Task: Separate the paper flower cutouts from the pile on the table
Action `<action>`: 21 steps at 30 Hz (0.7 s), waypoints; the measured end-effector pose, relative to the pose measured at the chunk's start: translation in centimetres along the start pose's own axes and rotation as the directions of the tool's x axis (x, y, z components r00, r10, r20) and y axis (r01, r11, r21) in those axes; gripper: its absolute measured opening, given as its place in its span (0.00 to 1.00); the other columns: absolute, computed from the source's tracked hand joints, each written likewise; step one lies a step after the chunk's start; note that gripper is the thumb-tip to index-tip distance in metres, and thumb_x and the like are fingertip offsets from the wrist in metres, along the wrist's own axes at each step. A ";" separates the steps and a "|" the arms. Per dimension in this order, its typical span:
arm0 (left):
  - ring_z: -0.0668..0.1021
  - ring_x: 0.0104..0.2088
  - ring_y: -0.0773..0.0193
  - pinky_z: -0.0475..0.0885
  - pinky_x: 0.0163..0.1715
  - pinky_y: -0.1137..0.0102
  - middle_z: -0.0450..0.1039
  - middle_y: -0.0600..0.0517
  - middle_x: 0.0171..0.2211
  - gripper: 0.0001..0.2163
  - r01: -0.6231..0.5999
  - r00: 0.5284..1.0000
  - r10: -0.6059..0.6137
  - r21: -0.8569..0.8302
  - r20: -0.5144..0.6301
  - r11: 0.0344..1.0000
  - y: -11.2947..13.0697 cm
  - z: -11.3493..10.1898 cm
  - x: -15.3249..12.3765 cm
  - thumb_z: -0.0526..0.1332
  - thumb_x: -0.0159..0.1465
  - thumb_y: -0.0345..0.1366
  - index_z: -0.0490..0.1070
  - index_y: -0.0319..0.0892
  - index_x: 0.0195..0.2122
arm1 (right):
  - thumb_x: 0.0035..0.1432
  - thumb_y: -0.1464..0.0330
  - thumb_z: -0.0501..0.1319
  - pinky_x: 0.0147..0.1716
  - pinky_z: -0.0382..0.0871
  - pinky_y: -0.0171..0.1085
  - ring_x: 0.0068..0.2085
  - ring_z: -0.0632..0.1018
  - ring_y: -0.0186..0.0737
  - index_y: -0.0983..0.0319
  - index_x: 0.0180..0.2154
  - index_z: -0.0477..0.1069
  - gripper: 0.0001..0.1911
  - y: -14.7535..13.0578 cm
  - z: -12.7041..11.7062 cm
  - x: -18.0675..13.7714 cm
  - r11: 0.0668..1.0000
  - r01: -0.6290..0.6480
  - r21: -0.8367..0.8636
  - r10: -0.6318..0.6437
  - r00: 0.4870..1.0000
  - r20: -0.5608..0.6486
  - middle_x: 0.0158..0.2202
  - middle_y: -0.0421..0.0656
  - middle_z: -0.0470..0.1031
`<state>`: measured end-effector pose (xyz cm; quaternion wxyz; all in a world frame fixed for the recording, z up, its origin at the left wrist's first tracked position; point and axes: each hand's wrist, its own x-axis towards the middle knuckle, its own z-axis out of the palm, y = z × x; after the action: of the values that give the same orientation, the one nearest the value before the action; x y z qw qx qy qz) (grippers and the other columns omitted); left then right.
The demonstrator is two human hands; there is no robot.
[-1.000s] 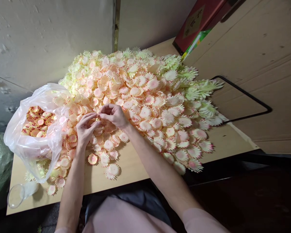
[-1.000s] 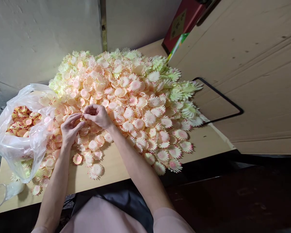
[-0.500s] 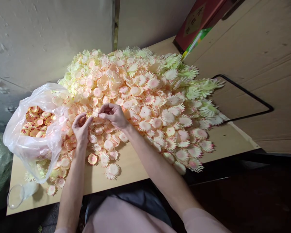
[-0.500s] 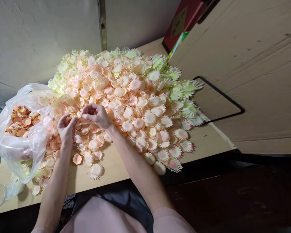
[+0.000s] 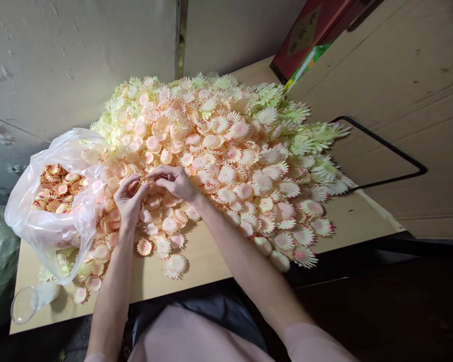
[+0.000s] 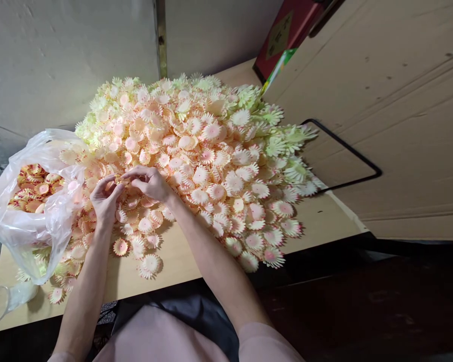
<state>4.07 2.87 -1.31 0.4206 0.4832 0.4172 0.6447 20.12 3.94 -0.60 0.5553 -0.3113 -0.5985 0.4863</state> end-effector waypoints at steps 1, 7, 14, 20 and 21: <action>0.81 0.41 0.63 0.77 0.47 0.68 0.79 0.52 0.38 0.16 -0.001 1.000 0.001 0.006 0.005 1.000 0.0 0.0 0.0 0.77 0.45 0.38 0.79 0.43 0.34 | 0.52 0.69 0.61 0.40 0.70 0.38 0.40 0.76 0.39 0.59 0.35 0.79 0.09 0.0 0.0 0.0 1.000 -0.006 -0.006 0.006 1.000 0.016 0.38 0.42 0.78; 0.81 0.38 0.65 0.77 0.42 0.70 0.80 0.52 0.38 0.17 0.039 0.999 -0.039 0.000 0.000 0.999 -0.3 -0.1 0.1 0.77 0.45 0.38 0.80 0.44 0.35 | 0.56 0.61 0.65 0.31 0.64 0.36 0.32 0.71 0.35 0.62 0.33 0.75 0.10 0.4 0.1 -0.1 0.993 0.014 -0.119 -0.015 1.000 -0.001 0.34 0.42 0.72; 0.79 0.34 0.70 0.75 0.37 0.77 0.78 0.53 0.35 0.16 0.018 0.996 -0.019 -0.005 -0.092 1.000 -0.7 0.0 0.1 0.76 0.47 0.36 0.79 0.43 0.37 | 0.55 0.54 0.66 0.26 0.59 0.33 0.26 0.65 0.31 0.63 0.29 0.71 0.18 0.6 0.4 -0.2 0.994 -0.110 0.005 0.109 0.992 0.059 0.25 0.37 0.67; 0.77 0.28 0.73 0.73 0.32 0.79 0.76 0.55 0.28 0.18 0.073 0.992 -0.076 -0.029 -0.105 0.997 -0.1 0.6 -0.2 0.76 0.47 0.41 0.78 0.42 0.38 | 0.54 0.57 0.68 0.27 0.58 0.33 0.27 0.64 0.30 0.64 0.27 0.70 0.17 0.7 0.4 -0.2 0.992 -0.058 0.112 0.045 0.993 0.113 0.27 0.37 0.65; 0.77 0.28 0.73 0.73 0.32 0.79 0.75 0.55 0.28 0.18 0.075 0.992 -0.078 -0.028 -0.100 0.997 -0.1 0.6 -0.2 0.76 0.47 0.41 0.78 0.42 0.38 | 0.53 0.57 0.68 0.28 0.58 0.33 0.28 0.64 0.30 0.64 0.27 0.69 0.17 0.5 0.3 -0.2 0.991 -0.059 0.121 0.045 0.992 0.119 0.27 0.37 0.65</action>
<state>4.72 2.83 -1.38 0.4292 0.4285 0.4483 0.6566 19.75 3.90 -1.14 0.5251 -0.2628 -0.5899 0.5544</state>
